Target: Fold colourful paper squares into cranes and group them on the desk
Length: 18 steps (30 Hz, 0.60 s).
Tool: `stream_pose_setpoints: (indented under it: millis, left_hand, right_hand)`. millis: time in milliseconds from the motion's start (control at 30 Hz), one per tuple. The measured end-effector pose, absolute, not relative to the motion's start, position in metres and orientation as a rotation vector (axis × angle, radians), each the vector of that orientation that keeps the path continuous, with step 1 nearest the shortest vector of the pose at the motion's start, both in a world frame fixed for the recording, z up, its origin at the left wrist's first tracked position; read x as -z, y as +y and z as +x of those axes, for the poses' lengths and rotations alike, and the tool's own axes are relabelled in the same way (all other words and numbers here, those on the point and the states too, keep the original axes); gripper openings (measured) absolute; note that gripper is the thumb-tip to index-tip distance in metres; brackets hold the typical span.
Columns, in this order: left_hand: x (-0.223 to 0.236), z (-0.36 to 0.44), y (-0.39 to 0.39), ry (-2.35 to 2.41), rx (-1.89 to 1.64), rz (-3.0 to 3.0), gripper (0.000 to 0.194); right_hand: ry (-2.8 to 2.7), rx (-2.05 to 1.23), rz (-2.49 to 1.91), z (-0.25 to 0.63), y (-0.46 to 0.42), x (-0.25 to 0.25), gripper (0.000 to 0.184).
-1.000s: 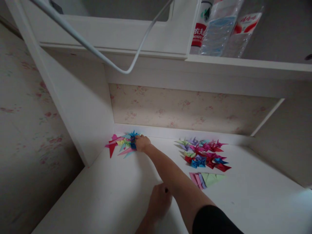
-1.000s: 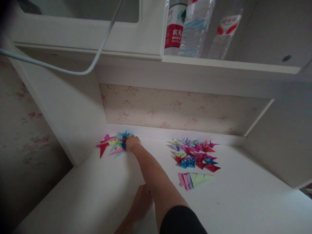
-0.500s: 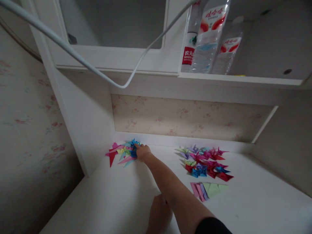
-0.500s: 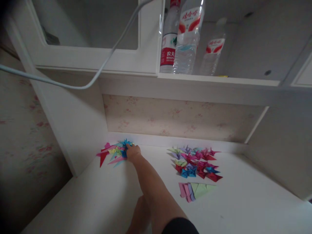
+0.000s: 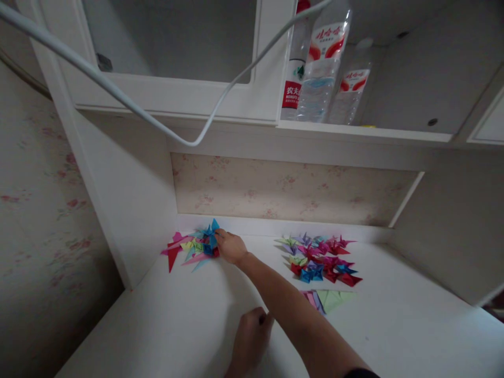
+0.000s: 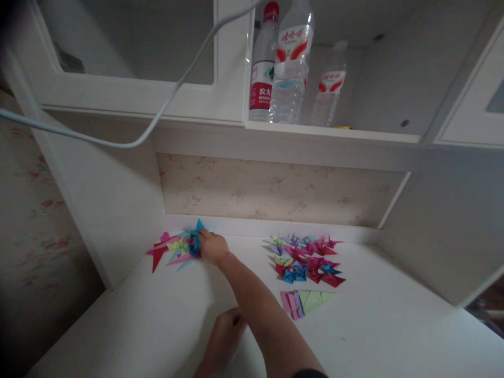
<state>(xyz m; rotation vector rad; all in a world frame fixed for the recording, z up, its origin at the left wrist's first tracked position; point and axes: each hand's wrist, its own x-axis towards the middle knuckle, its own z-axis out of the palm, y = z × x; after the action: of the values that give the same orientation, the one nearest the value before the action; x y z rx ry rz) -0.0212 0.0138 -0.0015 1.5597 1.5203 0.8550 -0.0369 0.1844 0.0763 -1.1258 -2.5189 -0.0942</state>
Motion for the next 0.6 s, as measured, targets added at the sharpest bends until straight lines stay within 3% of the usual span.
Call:
stream_pose_setpoints:
  millis: [167, 367, 600]
  left_hand:
    - [0.008, -0.02, 0.017, 1.523, -0.92, 1.59, 0.033]
    - [0.006, -0.021, 0.016, 1.489, -0.948, 1.623, 0.034]
    - [0.005, -0.023, 0.015, 1.444, -1.0, 1.586, 0.042]
  right_hand:
    - [-2.161, -0.007, -1.1, 0.009, 0.137, -0.07, 0.03]
    - [-1.381, -0.546, -1.049, 0.08, 0.066, -0.041, 0.017]
    - [-1.013, -1.018, -1.042, 0.126, 0.011, -0.006, 0.024]
